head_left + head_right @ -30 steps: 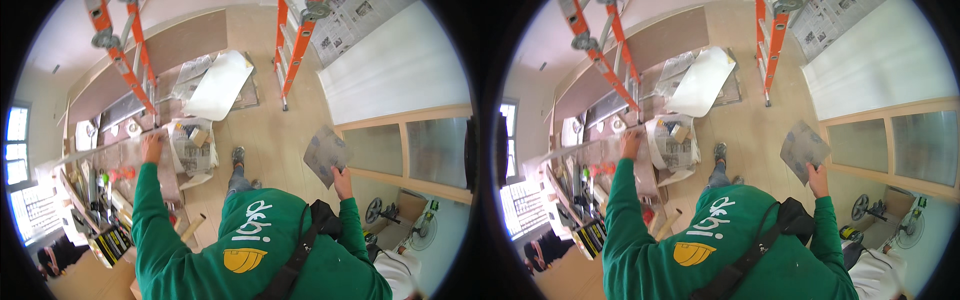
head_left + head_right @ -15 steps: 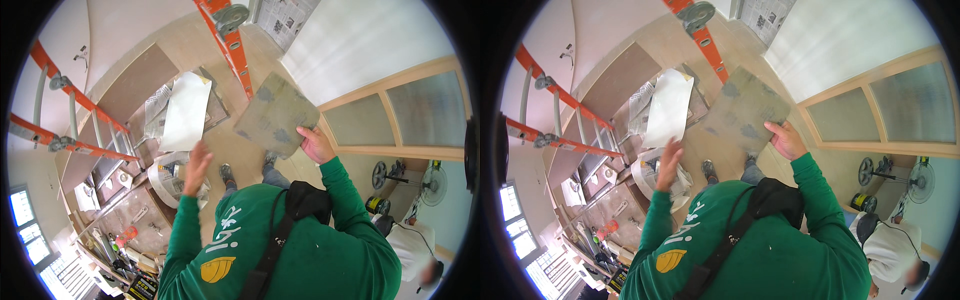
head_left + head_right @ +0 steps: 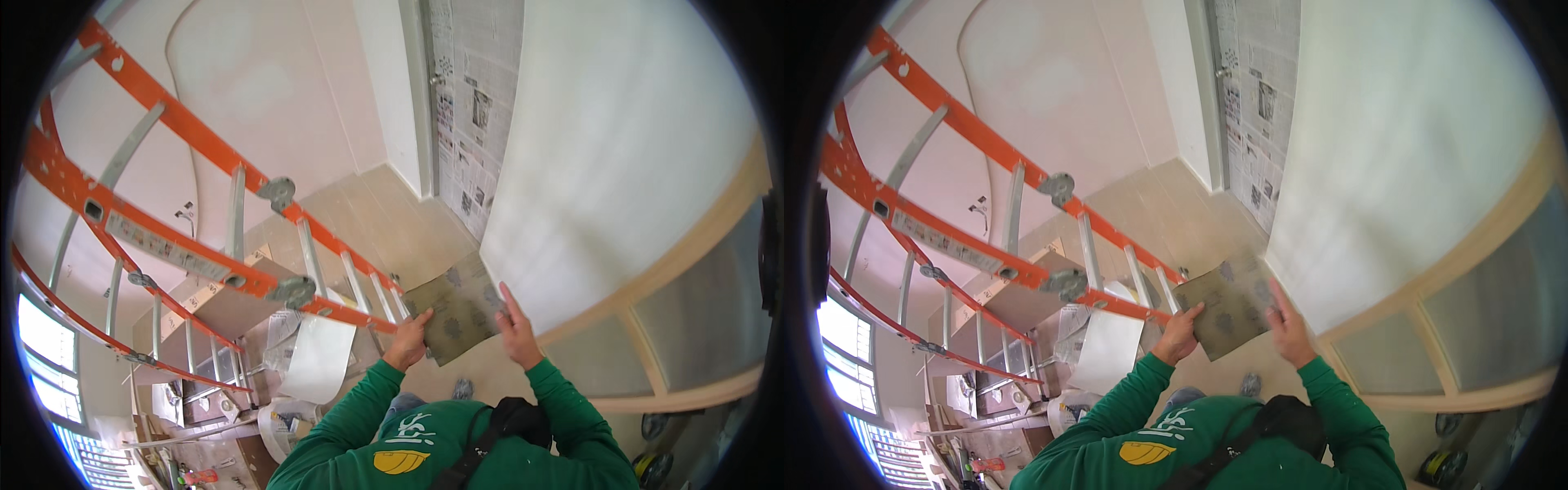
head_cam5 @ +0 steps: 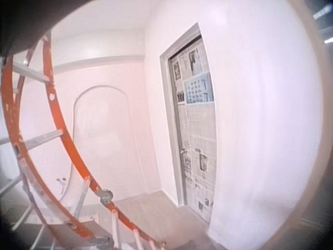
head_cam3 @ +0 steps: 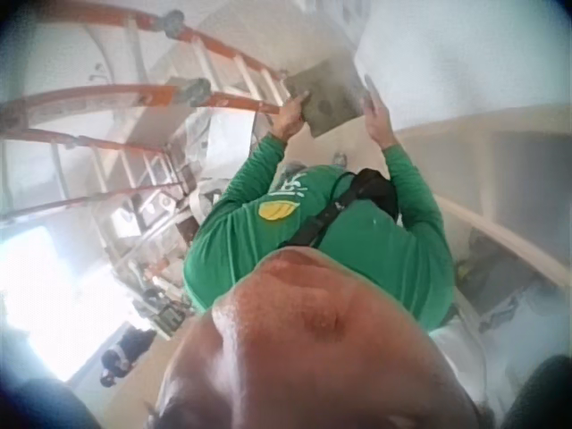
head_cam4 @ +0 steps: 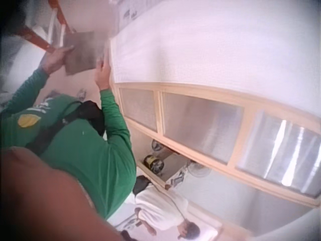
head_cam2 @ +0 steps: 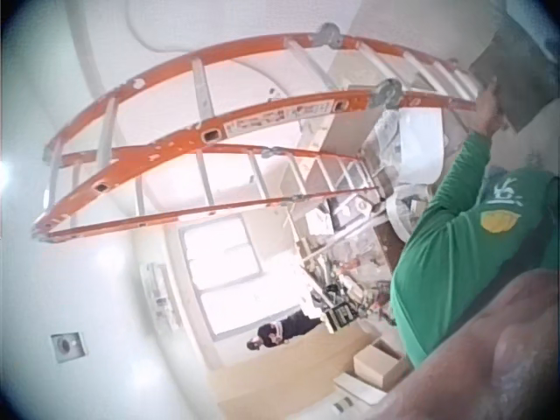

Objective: The person prepares a sanding block by peeling off a protective strip and then uses it to sand a white wall. They work on both the upper sections and the lower sections near the floor, kneeling to reach the bottom areas.

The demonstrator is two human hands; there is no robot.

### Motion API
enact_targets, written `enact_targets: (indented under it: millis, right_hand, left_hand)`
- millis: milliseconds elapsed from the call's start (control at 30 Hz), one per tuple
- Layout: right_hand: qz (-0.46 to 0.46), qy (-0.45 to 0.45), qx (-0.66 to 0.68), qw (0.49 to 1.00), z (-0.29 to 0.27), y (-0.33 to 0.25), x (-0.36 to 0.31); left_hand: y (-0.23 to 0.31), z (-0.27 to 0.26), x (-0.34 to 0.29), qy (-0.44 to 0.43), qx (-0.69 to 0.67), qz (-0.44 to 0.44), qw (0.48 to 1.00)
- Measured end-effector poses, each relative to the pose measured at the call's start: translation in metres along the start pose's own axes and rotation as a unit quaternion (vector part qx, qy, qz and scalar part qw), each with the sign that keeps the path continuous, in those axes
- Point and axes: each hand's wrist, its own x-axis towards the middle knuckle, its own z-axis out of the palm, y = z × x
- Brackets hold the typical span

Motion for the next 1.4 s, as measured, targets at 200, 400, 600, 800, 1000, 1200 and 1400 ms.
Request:
enact_targets:
  millis: [200, 400, 600, 800, 1000, 1200, 1400]
  right_hand:
    - [-0.342, -0.122, -0.3, 0.882, 0.0, -0.005, 0.124]
    - [-0.238, 0.037, -0.139, 0.961, -0.021, -0.006, 0.279]
    - [-0.072, -0.084, 0.084, 0.99, -0.013, -0.009, 0.473]
    - [-0.129, -0.091, 0.011, 0.987, 0.06, -0.029, 0.636]
    - [-0.114, -0.136, 0.181, 0.967, 0.165, -0.039, 0.795]
    - [-0.219, -0.176, 0.075, 0.957, 0.268, -0.057, 0.948]
    - [-0.199, -0.237, 0.146, 0.94, 0.395, -0.085, 1.078]
  left_hand:
    - [0.053, 0.093, 0.1, 0.006, 0.018, 0.16, 0.987]
    - [0.125, 0.103, 0.213, 0.016, 0.326, 0.313, 0.892]
    - [0.251, 0.107, 0.322, -0.065, 0.312, 0.235, 0.918]
    - [0.371, 0.092, 0.398, 0.056, 0.241, 0.27, 0.931]
    - [0.47, 0.033, 0.48, 0.2, 0.276, 0.426, 0.838]
    - [0.591, -0.034, 0.565, 0.31, 0.191, 0.477, 0.8]
    - [0.711, -0.085, 0.603, 0.481, 0.316, 0.521, 0.631]
